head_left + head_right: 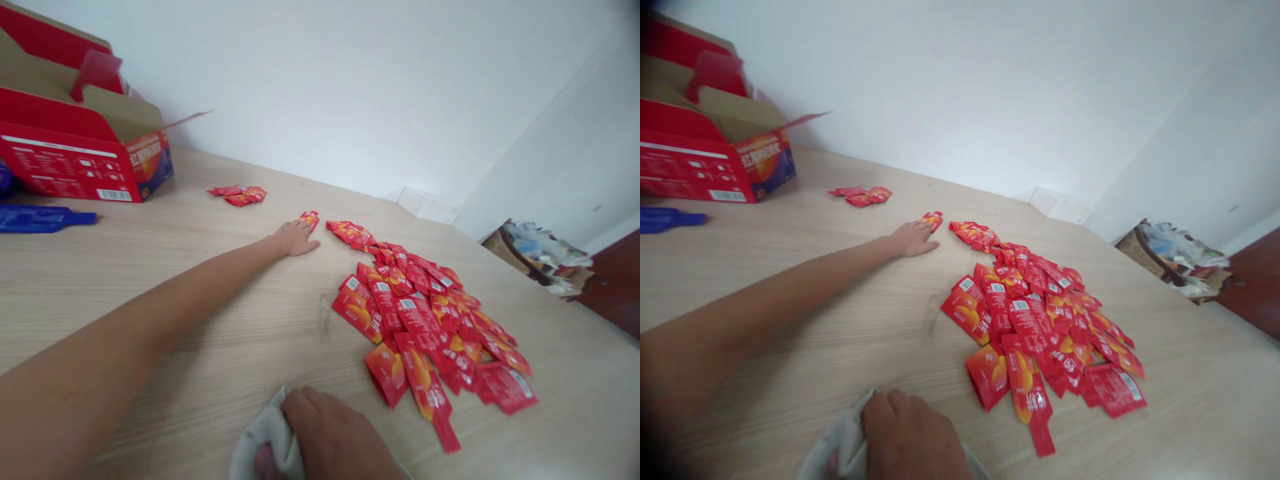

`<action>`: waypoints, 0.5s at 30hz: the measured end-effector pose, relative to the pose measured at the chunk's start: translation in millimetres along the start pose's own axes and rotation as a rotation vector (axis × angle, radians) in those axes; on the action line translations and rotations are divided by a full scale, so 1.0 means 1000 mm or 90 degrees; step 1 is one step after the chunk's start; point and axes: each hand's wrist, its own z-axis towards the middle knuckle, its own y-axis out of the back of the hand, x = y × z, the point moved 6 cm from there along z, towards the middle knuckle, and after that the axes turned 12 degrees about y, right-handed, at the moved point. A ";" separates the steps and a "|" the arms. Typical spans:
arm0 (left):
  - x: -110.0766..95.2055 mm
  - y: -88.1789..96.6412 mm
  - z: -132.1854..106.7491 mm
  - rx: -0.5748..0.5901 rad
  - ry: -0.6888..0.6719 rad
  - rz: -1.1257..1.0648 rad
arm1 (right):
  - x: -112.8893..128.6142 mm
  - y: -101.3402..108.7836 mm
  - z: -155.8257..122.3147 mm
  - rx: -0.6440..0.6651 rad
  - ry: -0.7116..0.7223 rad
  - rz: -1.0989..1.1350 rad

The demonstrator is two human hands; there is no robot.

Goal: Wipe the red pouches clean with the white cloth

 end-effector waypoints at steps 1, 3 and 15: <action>0.000 0.006 -0.021 -0.001 -0.016 0.006 | 0.003 0.010 -0.005 -0.006 0.008 0.018; 0.003 0.022 -0.072 0.002 -0.050 0.019 | 0.006 0.029 -0.015 -0.037 0.010 0.049; -0.005 0.138 -0.466 -0.027 -0.141 0.047 | -0.007 0.053 -0.018 -0.250 0.045 0.078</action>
